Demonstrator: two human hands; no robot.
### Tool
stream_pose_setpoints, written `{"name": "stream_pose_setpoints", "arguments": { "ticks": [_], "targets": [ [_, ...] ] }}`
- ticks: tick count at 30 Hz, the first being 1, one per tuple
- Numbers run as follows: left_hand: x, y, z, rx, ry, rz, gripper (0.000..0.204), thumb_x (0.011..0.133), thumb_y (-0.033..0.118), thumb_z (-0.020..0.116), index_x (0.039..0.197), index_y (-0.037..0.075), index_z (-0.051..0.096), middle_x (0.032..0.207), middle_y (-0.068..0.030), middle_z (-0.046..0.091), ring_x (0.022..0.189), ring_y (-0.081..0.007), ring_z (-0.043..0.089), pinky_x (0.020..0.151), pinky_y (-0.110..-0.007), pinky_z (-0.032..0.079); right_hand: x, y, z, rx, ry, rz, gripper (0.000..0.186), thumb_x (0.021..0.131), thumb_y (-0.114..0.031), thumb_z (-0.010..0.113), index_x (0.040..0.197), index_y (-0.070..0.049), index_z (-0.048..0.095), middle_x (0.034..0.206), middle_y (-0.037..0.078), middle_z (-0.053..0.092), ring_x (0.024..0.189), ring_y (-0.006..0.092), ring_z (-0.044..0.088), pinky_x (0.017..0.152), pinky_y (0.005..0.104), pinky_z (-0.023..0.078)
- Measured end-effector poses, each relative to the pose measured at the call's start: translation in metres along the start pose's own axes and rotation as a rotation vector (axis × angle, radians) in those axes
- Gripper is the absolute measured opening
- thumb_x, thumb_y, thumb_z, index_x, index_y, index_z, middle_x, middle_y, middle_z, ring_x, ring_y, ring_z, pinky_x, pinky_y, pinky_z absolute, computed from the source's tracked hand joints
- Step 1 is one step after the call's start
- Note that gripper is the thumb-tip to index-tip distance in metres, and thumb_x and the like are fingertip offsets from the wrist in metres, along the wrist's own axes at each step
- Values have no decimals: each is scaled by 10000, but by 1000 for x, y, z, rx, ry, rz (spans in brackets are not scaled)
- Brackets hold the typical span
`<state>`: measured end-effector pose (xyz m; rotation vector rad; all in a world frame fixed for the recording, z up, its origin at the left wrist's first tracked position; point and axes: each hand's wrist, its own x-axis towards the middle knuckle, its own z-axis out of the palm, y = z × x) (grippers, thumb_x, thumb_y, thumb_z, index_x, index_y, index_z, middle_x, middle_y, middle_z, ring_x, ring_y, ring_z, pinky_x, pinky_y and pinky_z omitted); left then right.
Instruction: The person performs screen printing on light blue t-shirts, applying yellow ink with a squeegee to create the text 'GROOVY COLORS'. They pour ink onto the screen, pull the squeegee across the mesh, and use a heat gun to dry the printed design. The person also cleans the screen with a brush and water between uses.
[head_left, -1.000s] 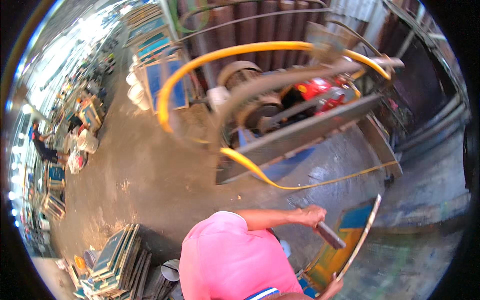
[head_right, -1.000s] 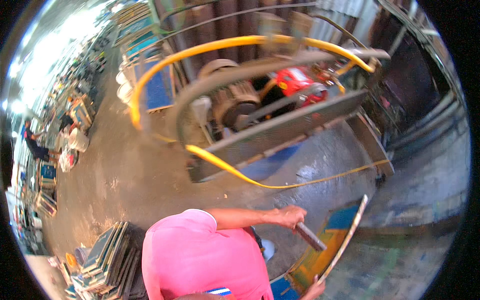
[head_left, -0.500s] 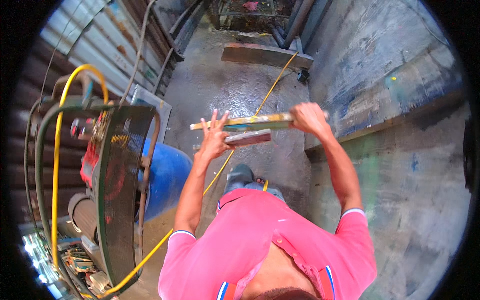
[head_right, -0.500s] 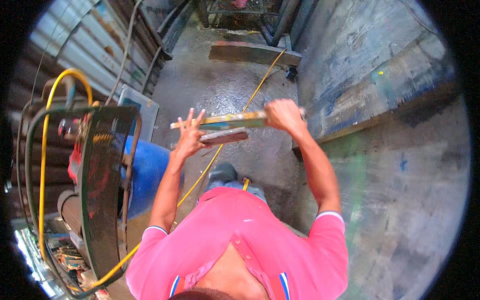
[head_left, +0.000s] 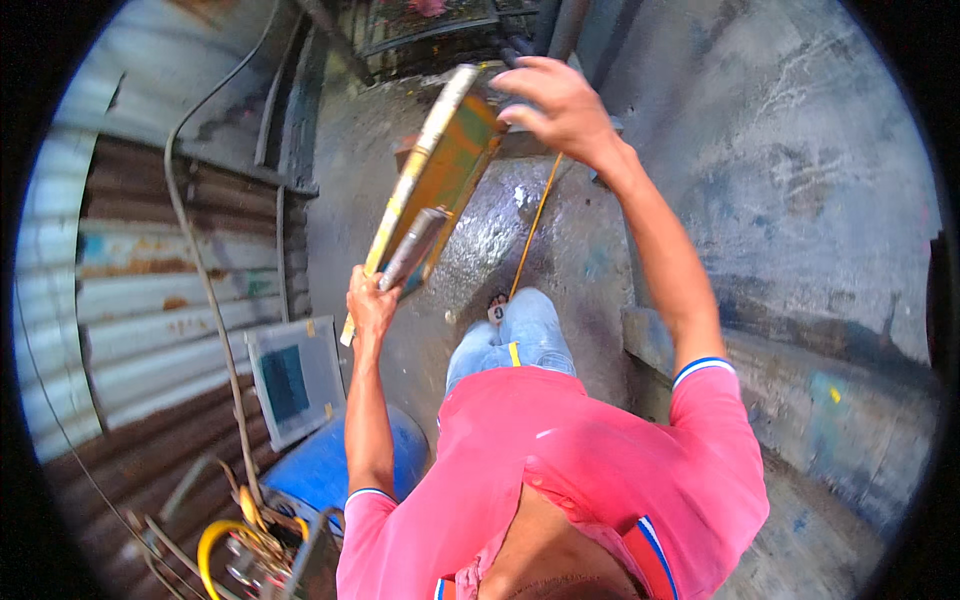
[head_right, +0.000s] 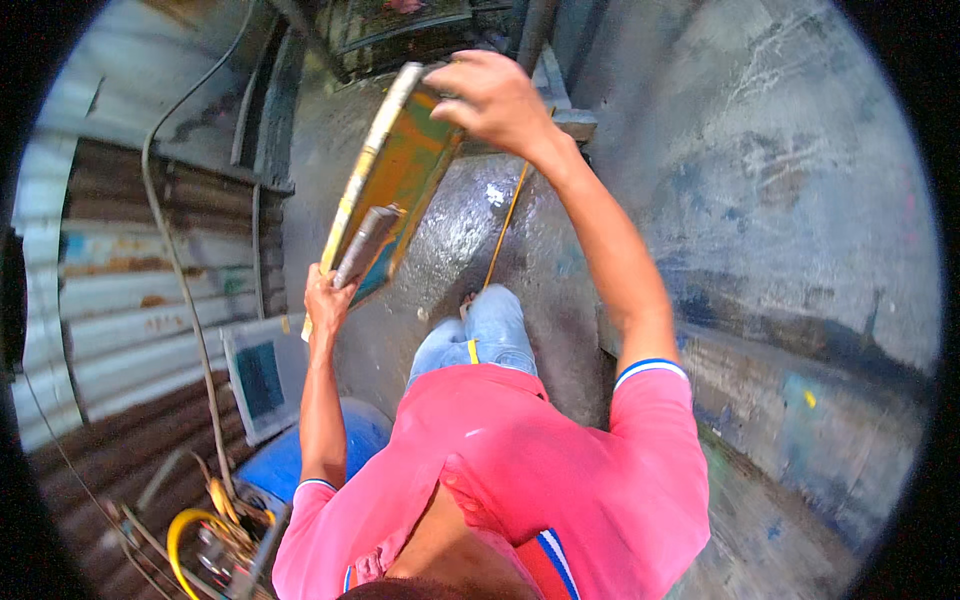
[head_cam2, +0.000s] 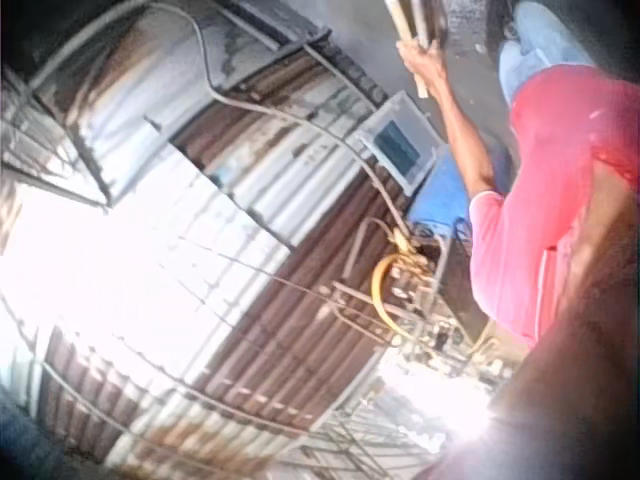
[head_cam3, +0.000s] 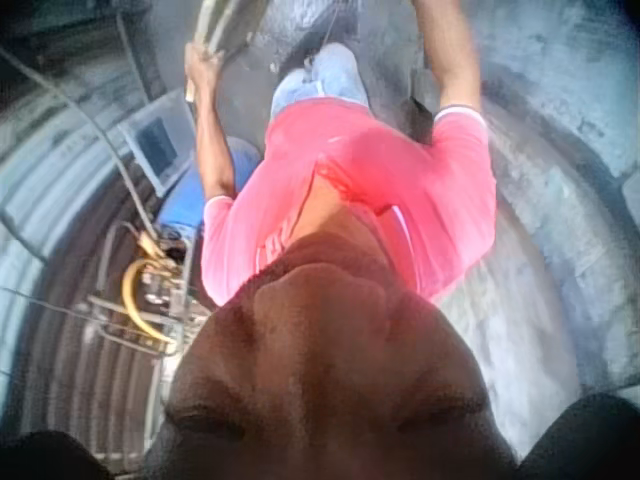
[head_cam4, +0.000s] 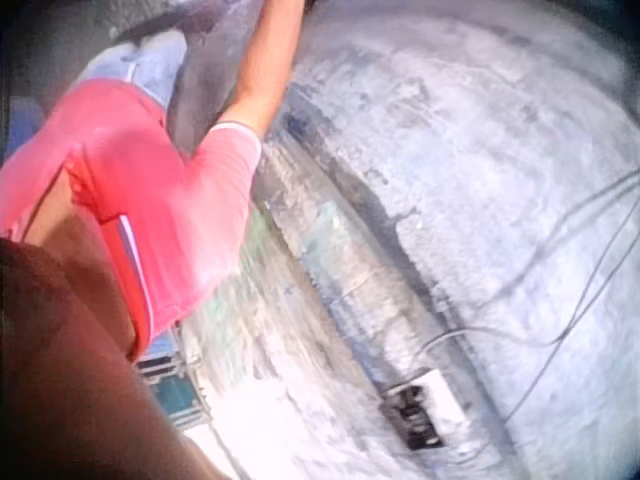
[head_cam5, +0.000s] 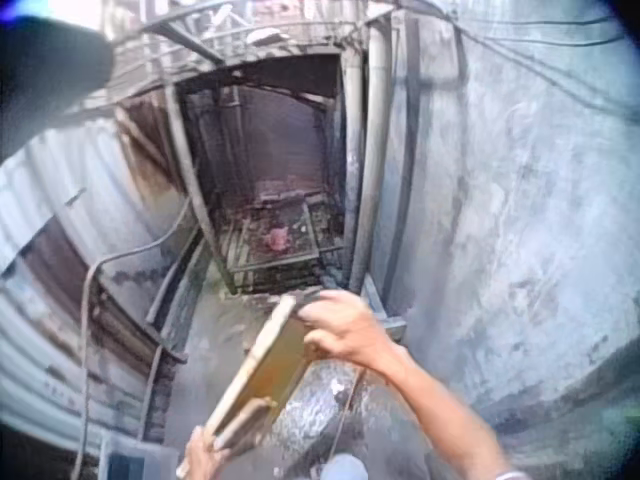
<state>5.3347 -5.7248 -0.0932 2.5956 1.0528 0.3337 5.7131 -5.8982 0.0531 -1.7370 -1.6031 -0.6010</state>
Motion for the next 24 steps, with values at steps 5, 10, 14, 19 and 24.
{"name": "stream_pose_setpoints", "arguments": {
  "ticks": [5,10,14,19,24],
  "targets": [
    [194,-3,42,-211,-93,-389,357,700,253,802,837,-48,666,728,-128,675,611,-172,606,586,-329,492,-100,183,59,-36,289,1069,292,879,-323,618,937,-46,692,882,166,688,857,345,657,759,397,506],
    [375,-73,150,-442,-331,-596,305,734,153,757,930,-62,668,730,-79,657,593,-161,592,551,-338,485,-284,336,230,-7,-302,1522,370,854,-433,610,951,-87,697,942,217,668,934,380,639,793,452,495],
    [452,-98,213,-774,-450,-672,293,762,100,722,980,-80,642,861,-113,677,723,-217,651,659,-349,535,-396,352,316,-119,-856,1421,288,848,-376,607,1012,-157,697,1047,168,665,1004,353,624,839,448,499],
    [498,-117,250,-915,-548,-989,438,749,147,745,1070,-100,576,950,-172,666,789,-266,667,739,-402,559,-427,314,351,-159,-712,1824,308,837,-291,603,1104,-146,656,1091,144,655,1032,335,610,851,420,502],
    [485,-197,284,-924,-558,-1146,540,757,205,751,1157,-88,535,1054,-193,643,854,-287,666,784,-438,554,-324,272,364,119,-107,2369,267,831,-128,565,1080,-41,606,905,77,652,806,228,644,683,379,571]
  ]
}}
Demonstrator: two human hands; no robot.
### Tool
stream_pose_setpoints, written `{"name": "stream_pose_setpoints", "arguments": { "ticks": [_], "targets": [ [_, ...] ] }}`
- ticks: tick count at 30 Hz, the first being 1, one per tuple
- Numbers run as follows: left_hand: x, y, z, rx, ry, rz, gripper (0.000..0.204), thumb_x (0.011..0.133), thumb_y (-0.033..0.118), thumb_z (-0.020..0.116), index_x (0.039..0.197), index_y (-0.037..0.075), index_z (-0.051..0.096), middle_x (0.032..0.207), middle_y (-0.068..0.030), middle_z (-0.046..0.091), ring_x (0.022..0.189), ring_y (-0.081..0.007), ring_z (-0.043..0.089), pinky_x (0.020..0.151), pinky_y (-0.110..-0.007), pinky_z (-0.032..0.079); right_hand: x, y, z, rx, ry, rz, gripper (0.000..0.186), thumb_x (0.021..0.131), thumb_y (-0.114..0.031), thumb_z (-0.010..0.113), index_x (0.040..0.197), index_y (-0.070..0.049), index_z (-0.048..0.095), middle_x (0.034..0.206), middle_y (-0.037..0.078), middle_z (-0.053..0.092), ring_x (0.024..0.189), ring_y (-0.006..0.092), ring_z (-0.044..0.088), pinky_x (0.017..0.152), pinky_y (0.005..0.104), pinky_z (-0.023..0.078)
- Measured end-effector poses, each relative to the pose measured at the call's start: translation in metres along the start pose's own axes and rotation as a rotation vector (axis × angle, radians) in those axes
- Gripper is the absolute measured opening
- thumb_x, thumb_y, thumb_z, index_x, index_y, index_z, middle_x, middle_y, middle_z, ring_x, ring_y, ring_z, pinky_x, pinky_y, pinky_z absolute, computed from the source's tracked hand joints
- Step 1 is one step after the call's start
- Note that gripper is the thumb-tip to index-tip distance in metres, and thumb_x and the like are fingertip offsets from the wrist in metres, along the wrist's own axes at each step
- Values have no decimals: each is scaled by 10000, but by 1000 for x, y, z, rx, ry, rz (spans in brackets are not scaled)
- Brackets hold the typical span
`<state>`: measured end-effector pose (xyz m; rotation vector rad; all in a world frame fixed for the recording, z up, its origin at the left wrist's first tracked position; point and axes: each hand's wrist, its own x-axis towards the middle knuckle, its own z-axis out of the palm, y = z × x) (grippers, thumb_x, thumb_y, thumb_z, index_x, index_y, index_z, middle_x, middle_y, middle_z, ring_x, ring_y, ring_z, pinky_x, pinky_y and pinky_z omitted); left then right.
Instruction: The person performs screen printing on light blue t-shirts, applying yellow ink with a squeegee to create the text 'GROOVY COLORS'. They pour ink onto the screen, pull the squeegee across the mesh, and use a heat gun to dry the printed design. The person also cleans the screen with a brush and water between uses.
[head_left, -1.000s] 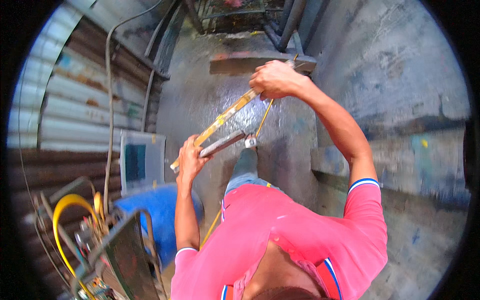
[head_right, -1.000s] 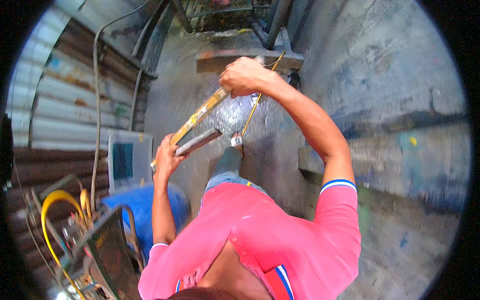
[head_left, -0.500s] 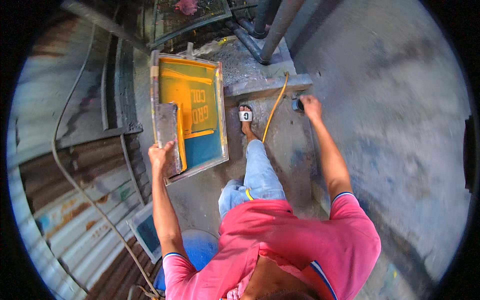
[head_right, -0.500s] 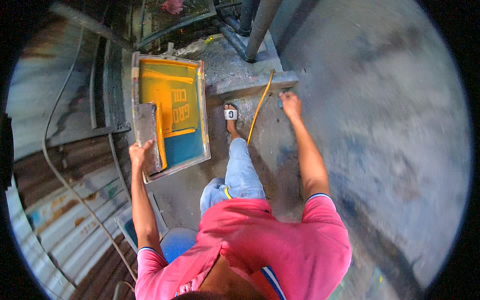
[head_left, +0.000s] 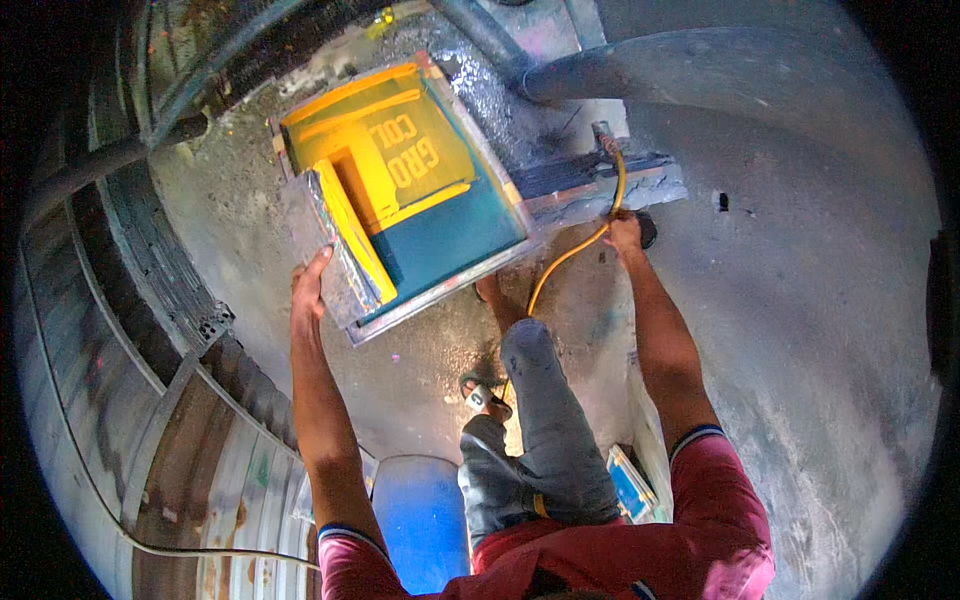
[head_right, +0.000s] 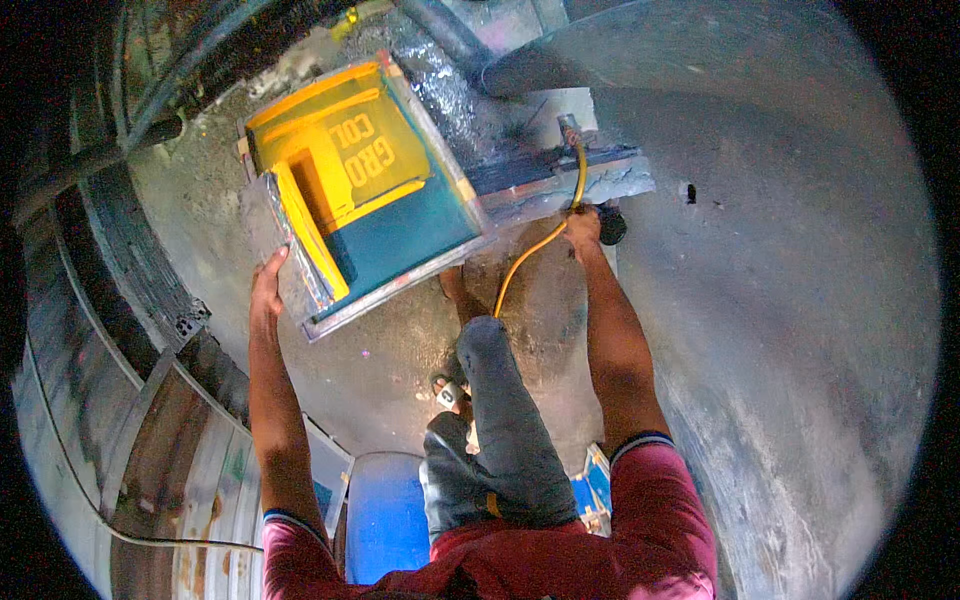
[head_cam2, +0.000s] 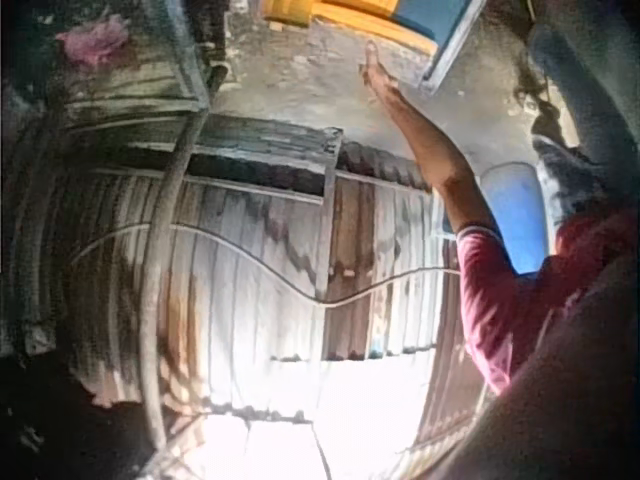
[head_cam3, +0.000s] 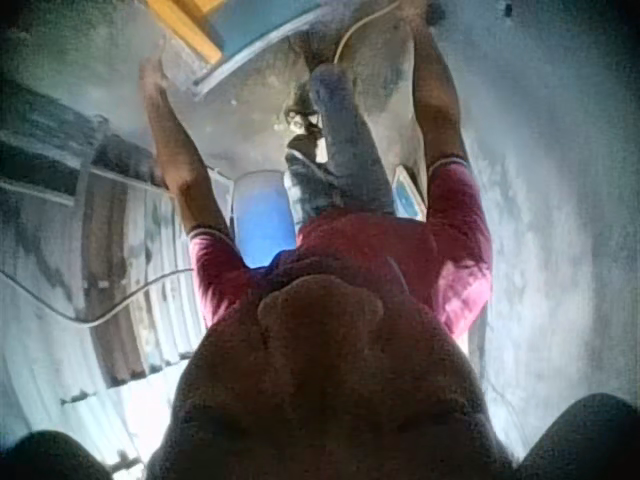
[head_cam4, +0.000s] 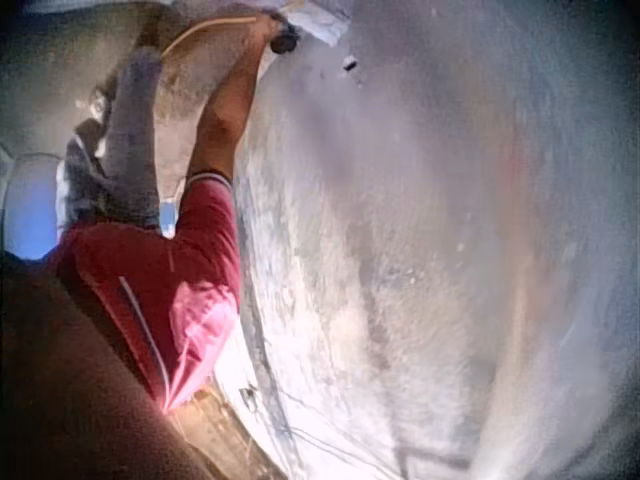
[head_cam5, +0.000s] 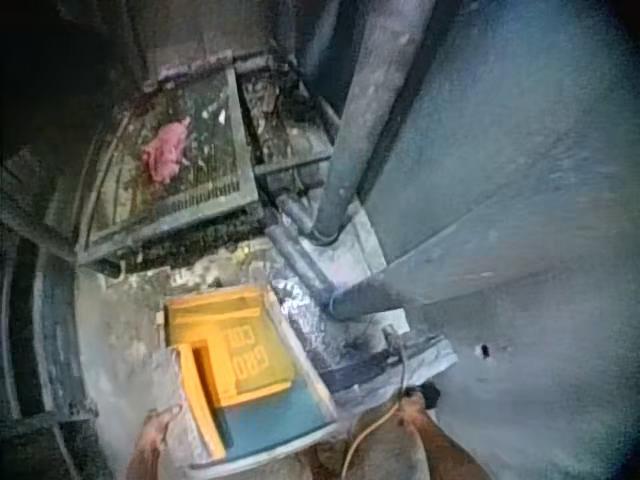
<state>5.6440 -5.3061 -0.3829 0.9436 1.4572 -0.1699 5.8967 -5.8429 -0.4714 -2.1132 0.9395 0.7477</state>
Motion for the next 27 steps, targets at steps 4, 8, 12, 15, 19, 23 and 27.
{"name": "stream_pose_setpoints", "arguments": {
  "ticks": [4,8,12,15,19,23,27],
  "targets": [
    [41,-1,4,-73,-207,-122,520,781,235,742,1166,-58,553,1070,-180,646,865,-286,667,787,-442,557,10,0,-2,-326,-45,-229,160,778,-99,676,927,-54,636,830,42,651,698,184,637,597,317,531],
    [61,-5,0,-116,-265,-192,474,809,265,723,1158,-16,569,1020,-154,663,848,-283,668,780,-458,557,21,36,-23,6,-105,-311,125,771,-38,685,874,-85,633,767,-12,632,657,134,599,550,270,481],
    [70,-39,-27,-186,-255,-187,512,857,354,673,1237,40,534,1122,-116,638,965,-272,636,870,-459,516,-34,20,-37,144,-304,-223,151,773,19,638,841,-108,595,760,-30,614,641,80,547,540,230,429],
    [63,-43,-51,-310,-293,-99,604,835,382,698,1272,12,506,1171,-118,620,1034,-279,609,919,-439,486,-80,17,-53,118,-386,-328,178,775,48,601,825,-120,570,742,-55,574,661,61,524,564,224,409],
    [-11,-41,-43,-400,-259,-35,562,870,363,661,1290,28,495,1233,-110,587,1100,-277,571,969,-439,450,-161,54,-77,83,-366,-605,185,785,81,576,857,-89,571,773,-15,601,662,75,513,559,235,410],
    [-123,-65,-18,-575,-389,13,485,928,369,574,1289,57,492,1277,-101,564,1147,-284,543,1005,-453,423,-300,46,-80,-217,-160,-766,209,752,62,601,922,-60,598,793,42,603,696,175,556,627,303,457],
    [-246,-100,31,-652,-757,-162,529,970,422,441,1343,46,445,1303,-128,553,1177,-301,533,1039,-486,389,-441,45,-63,-232,-53,-977,258,724,17,637,974,-47,627,888,105,641,749,295,600,668,371,489]
  ]
}}
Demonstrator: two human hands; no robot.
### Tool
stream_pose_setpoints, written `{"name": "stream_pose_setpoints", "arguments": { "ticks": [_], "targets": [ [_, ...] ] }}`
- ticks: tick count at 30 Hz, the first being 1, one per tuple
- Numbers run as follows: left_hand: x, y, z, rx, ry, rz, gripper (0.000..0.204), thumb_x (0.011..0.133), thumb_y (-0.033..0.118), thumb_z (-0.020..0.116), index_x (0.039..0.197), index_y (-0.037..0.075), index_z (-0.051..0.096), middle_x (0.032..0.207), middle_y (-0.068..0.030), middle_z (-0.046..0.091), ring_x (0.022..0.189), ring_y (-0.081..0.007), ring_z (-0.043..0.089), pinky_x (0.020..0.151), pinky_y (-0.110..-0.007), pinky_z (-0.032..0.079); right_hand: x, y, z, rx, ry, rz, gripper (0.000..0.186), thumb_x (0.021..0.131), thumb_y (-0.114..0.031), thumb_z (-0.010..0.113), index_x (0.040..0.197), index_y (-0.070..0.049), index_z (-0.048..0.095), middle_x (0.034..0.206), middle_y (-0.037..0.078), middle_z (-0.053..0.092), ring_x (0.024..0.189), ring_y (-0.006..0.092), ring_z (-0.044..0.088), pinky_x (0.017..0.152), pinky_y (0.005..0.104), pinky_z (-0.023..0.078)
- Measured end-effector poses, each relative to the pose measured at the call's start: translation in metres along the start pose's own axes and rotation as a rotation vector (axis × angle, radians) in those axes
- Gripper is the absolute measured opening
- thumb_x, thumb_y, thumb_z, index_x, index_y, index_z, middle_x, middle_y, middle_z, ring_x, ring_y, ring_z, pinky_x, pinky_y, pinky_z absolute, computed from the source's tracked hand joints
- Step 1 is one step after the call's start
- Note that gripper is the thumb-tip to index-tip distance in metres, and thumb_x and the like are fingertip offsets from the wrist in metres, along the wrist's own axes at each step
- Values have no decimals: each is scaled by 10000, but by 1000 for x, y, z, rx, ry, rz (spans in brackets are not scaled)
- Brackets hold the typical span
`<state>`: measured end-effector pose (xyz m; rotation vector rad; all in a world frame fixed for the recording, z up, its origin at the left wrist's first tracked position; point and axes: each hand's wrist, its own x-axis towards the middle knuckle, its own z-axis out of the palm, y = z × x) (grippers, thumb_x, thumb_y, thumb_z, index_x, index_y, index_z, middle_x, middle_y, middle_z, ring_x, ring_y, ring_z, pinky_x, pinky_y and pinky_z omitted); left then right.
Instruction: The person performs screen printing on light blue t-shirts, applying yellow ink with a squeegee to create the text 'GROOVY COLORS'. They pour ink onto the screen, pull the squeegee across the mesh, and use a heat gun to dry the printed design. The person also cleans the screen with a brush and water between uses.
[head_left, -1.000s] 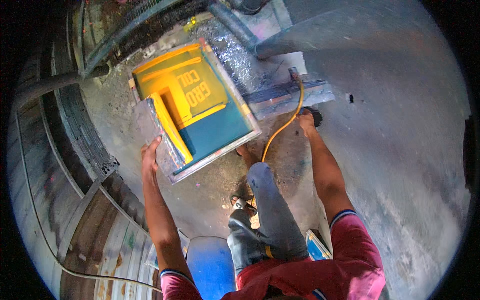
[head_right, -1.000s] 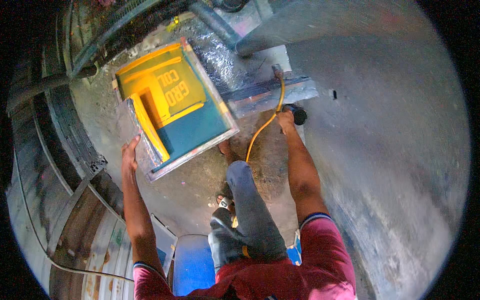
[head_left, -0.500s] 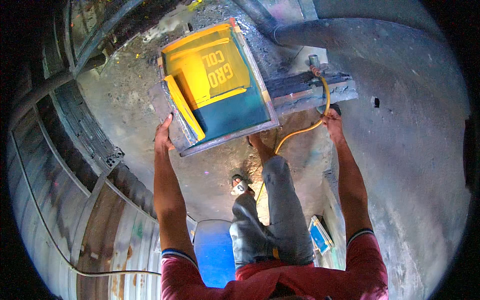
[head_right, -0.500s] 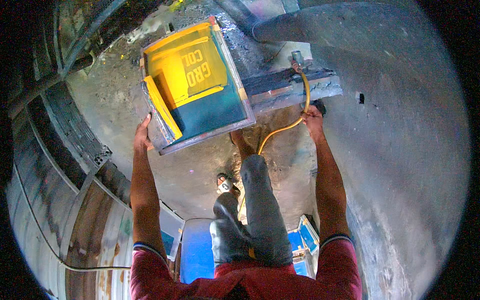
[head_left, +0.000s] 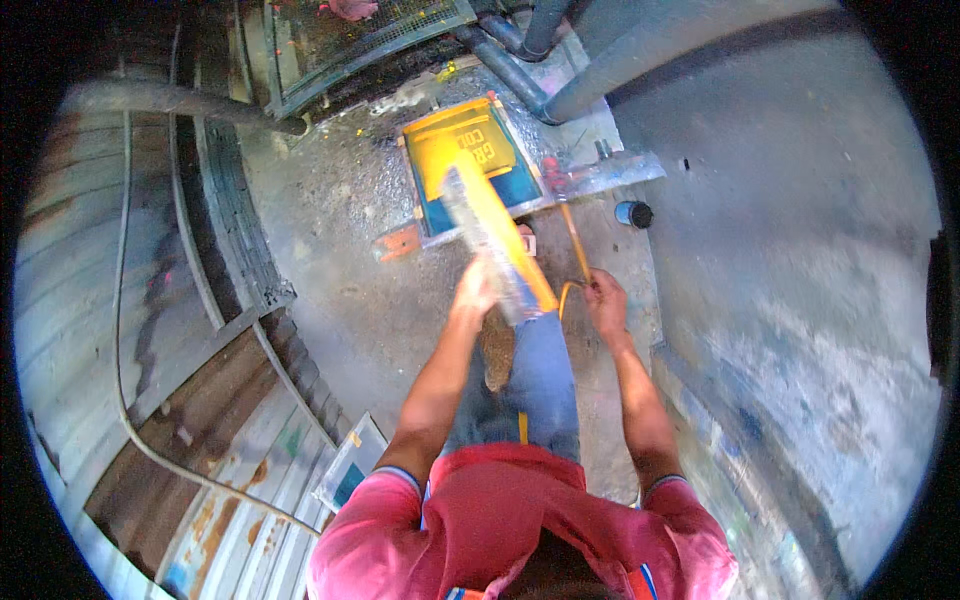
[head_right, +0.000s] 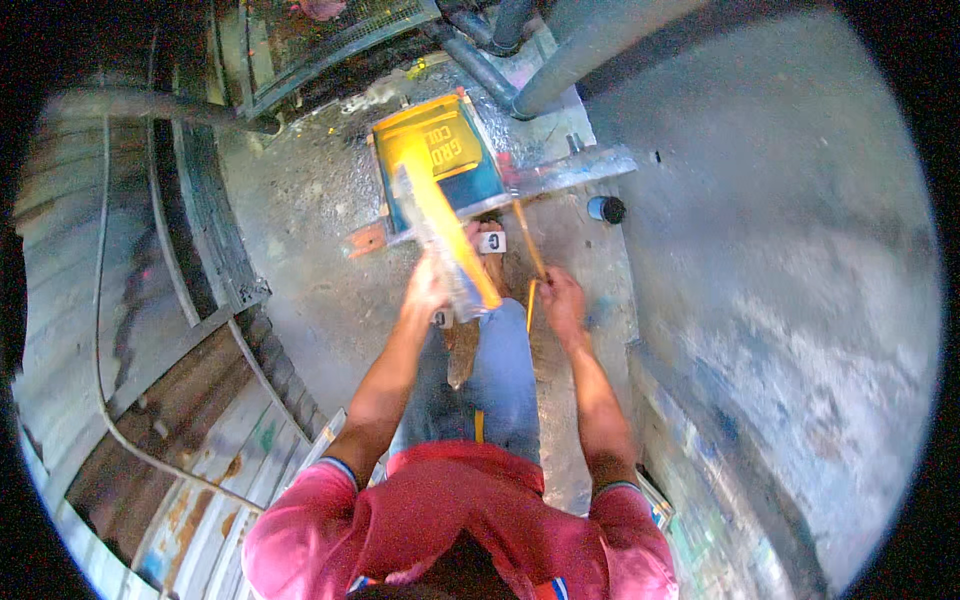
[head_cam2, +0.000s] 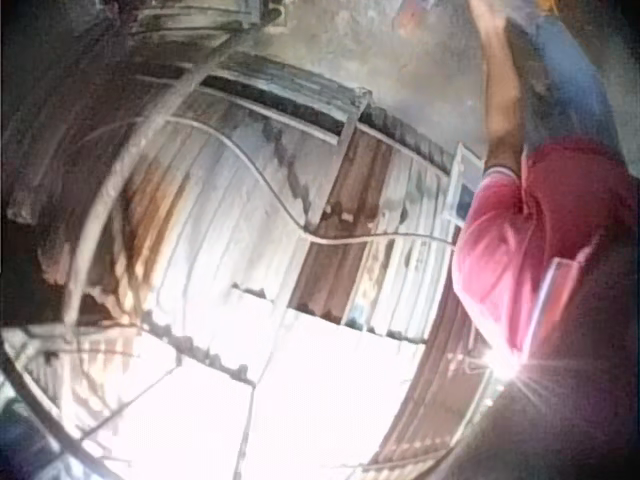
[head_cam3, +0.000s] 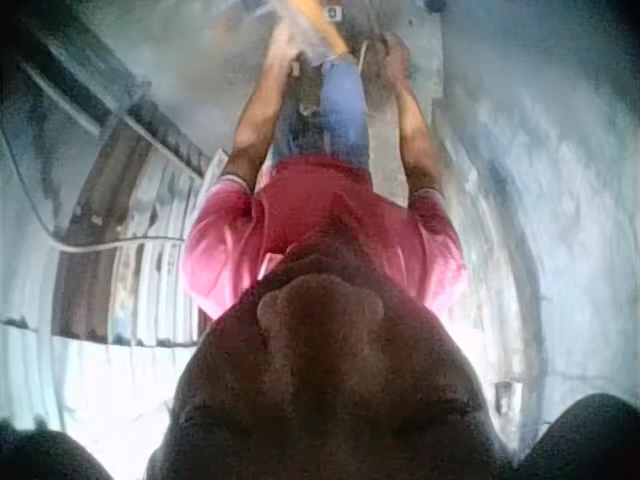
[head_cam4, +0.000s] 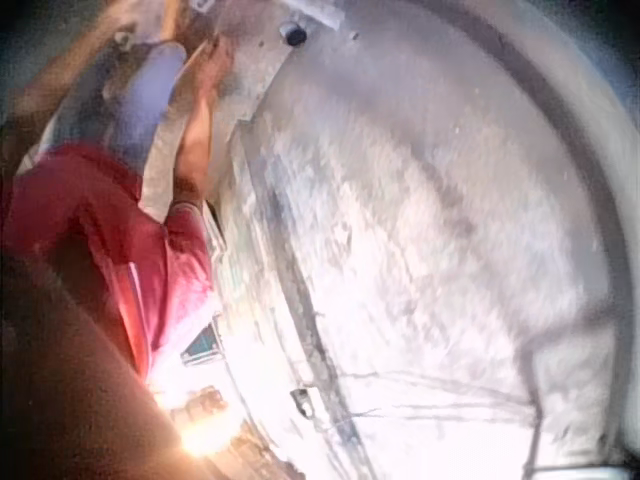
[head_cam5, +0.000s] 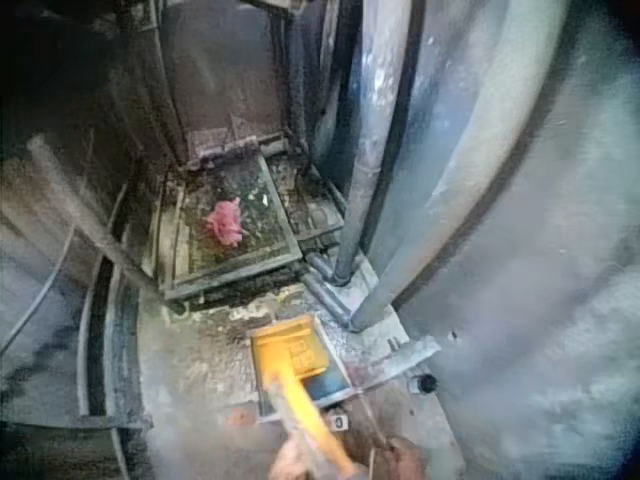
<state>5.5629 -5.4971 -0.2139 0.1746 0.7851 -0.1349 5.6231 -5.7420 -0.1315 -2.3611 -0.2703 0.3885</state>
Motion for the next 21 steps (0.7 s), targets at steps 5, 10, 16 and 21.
{"name": "stream_pose_setpoints", "arguments": {
  "ticks": [5,10,16,21],
  "targets": [
    [-95,-49,87,191,-169,-141,350,908,265,613,1183,52,575,1094,-115,642,1002,-251,610,912,-445,483,-114,-3,30,-15,186,-218,259,796,-82,624,1049,-32,641,975,149,672,881,302,649,735,373,508],
    [-117,-28,126,341,-333,-123,489,895,312,610,1302,61,507,1281,-127,555,1156,-266,535,975,-449,435,-231,-32,-15,159,289,467,467,846,-247,640,1242,-20,543,1113,182,648,1053,341,610,895,422,475],
    [-70,-19,75,319,-236,-16,599,912,380,586,1418,120,401,1471,-85,383,1314,-285,386,1083,-477,313,-450,52,-43,856,39,1054,736,845,-709,462,1126,-63,674,1073,151,676,1017,276,616,897,435,457],
    [-74,-14,66,525,-484,148,598,886,417,615,1384,133,446,1392,-74,471,1226,-274,465,1014,-472,385,-553,53,-363,-47,1507,646,249,893,-277,597,856,-38,659,776,116,662,724,242,628,683,391,493]
  ]
}}
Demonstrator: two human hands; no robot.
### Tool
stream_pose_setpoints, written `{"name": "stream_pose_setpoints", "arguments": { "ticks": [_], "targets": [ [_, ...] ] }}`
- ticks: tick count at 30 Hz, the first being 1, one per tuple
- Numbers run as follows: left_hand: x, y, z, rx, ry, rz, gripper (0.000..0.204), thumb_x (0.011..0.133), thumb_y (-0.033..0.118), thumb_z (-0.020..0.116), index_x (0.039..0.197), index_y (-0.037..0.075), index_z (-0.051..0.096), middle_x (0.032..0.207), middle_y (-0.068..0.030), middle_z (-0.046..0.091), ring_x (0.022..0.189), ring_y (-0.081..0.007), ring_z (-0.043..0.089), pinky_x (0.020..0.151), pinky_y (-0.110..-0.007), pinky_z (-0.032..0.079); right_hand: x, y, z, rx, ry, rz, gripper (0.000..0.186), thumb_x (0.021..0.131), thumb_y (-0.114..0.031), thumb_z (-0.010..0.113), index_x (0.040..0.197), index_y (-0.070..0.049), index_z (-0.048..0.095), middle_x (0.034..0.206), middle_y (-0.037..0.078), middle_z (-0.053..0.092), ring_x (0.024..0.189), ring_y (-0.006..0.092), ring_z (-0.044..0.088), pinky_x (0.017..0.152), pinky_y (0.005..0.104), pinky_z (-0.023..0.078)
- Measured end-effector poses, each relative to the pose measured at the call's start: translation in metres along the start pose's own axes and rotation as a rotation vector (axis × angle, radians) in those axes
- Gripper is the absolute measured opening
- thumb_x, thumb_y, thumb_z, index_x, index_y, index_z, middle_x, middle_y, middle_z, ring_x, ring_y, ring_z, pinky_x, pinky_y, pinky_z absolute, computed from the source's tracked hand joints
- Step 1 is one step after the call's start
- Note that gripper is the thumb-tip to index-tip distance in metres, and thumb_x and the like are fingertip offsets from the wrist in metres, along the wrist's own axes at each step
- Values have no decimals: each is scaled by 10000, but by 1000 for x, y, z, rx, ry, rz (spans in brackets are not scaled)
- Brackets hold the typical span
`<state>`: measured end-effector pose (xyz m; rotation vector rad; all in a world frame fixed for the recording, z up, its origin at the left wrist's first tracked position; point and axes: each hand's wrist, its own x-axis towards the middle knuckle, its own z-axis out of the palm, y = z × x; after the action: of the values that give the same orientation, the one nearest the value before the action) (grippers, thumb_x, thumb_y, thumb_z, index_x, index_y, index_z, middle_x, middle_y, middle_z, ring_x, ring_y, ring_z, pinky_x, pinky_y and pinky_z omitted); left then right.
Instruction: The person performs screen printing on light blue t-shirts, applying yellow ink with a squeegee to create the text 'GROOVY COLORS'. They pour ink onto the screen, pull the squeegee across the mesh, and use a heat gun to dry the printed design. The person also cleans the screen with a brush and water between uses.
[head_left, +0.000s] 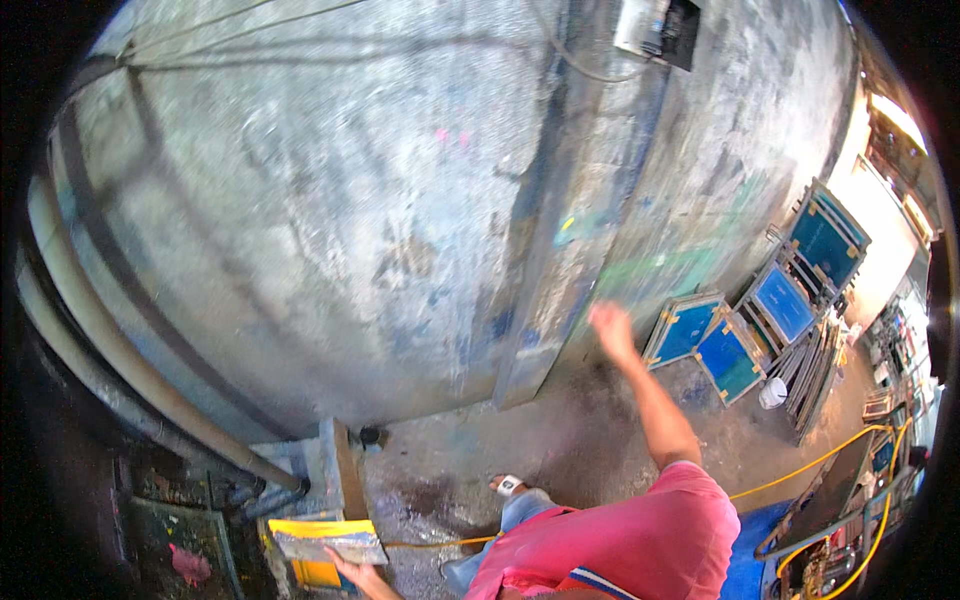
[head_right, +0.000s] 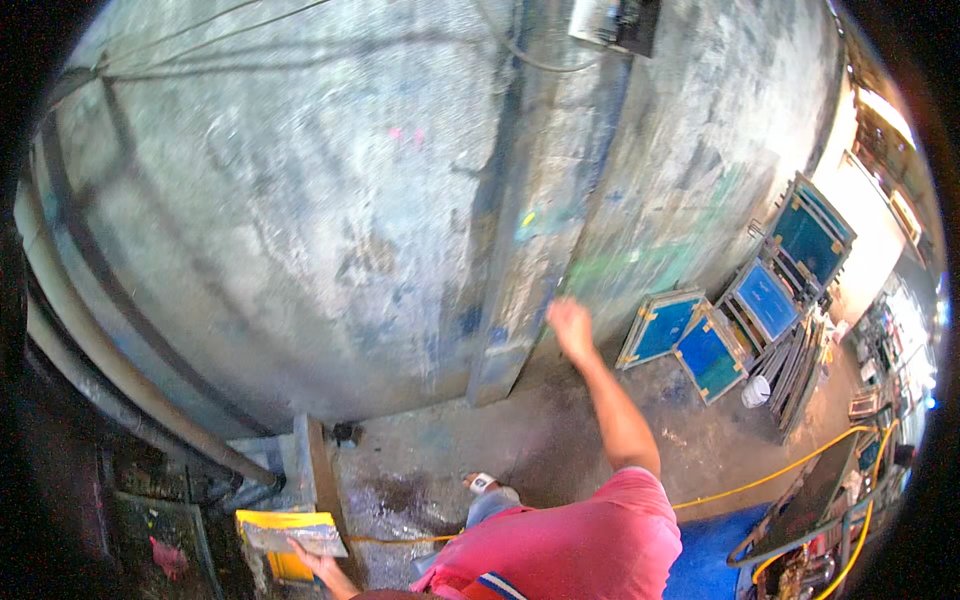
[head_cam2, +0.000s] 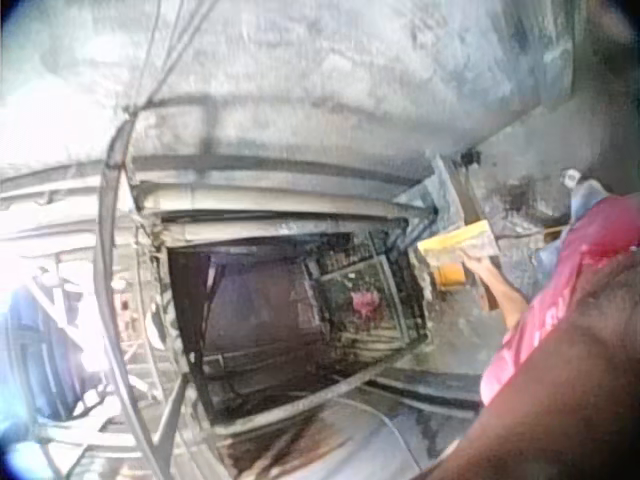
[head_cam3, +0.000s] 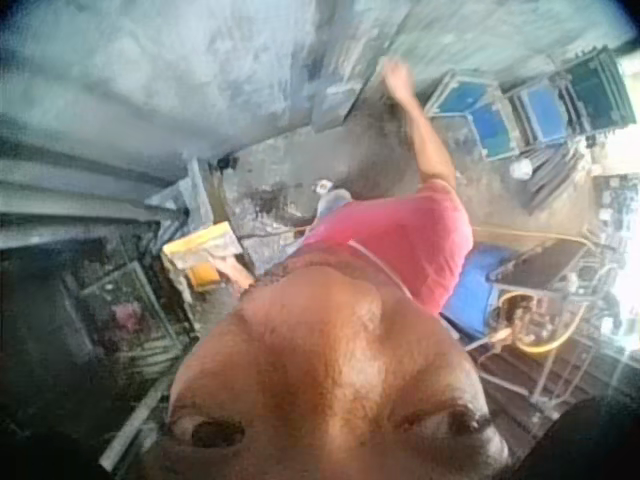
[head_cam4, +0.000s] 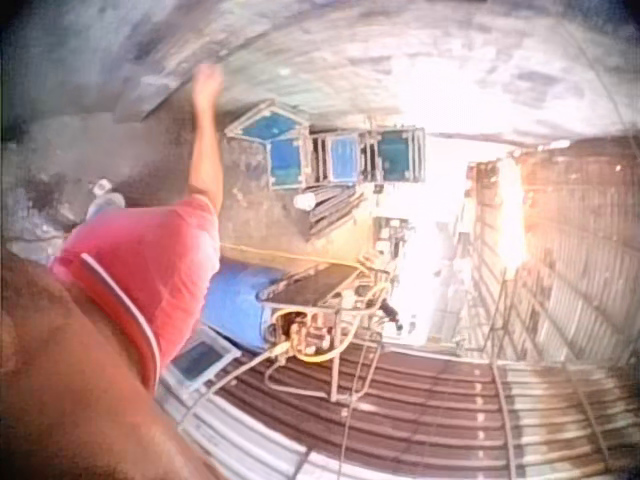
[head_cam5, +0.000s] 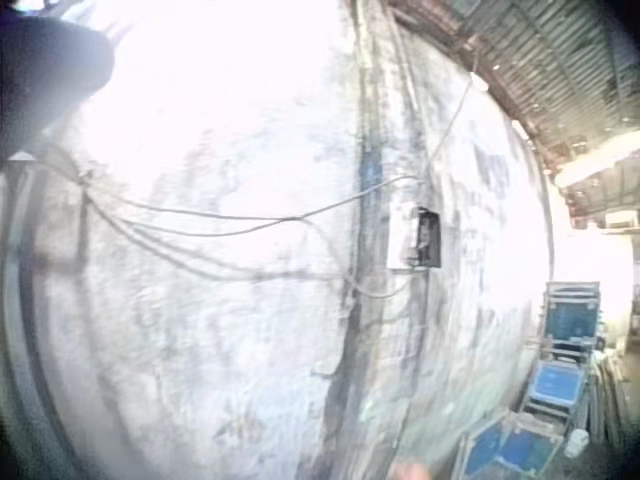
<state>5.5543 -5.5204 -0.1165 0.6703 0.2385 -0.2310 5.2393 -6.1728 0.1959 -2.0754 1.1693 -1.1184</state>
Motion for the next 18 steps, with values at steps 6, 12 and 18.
{"name": "stream_pose_setpoints", "arguments": {
  "ticks": [6,12,18],
  "targets": [
    [-17,-26,91,-34,-20,-194,577,873,431,629,1347,139,478,1327,-66,526,1136,-269,521,942,-484,439,265,-212,-202,-326,1114,-964,97,864,-161,645,891,-81,694,881,76,640,824,257,553,750,381,436],
    [-20,-71,132,-44,-36,-79,539,878,436,615,1309,129,518,1293,-64,554,1104,-265,541,935,-450,448,355,-272,-250,-121,931,-1246,102,759,-99,674,850,-106,720,823,50,638,909,272,538,829,383,419],
    [-71,-84,201,104,184,-87,559,894,388,596,1315,36,490,1308,-130,536,1154,-285,536,989,-419,422,424,-286,-293,-534,868,-1182,204,905,-285,594,1012,-171,725,973,43,688,771,209,630,721,338,485]
  ]
}}
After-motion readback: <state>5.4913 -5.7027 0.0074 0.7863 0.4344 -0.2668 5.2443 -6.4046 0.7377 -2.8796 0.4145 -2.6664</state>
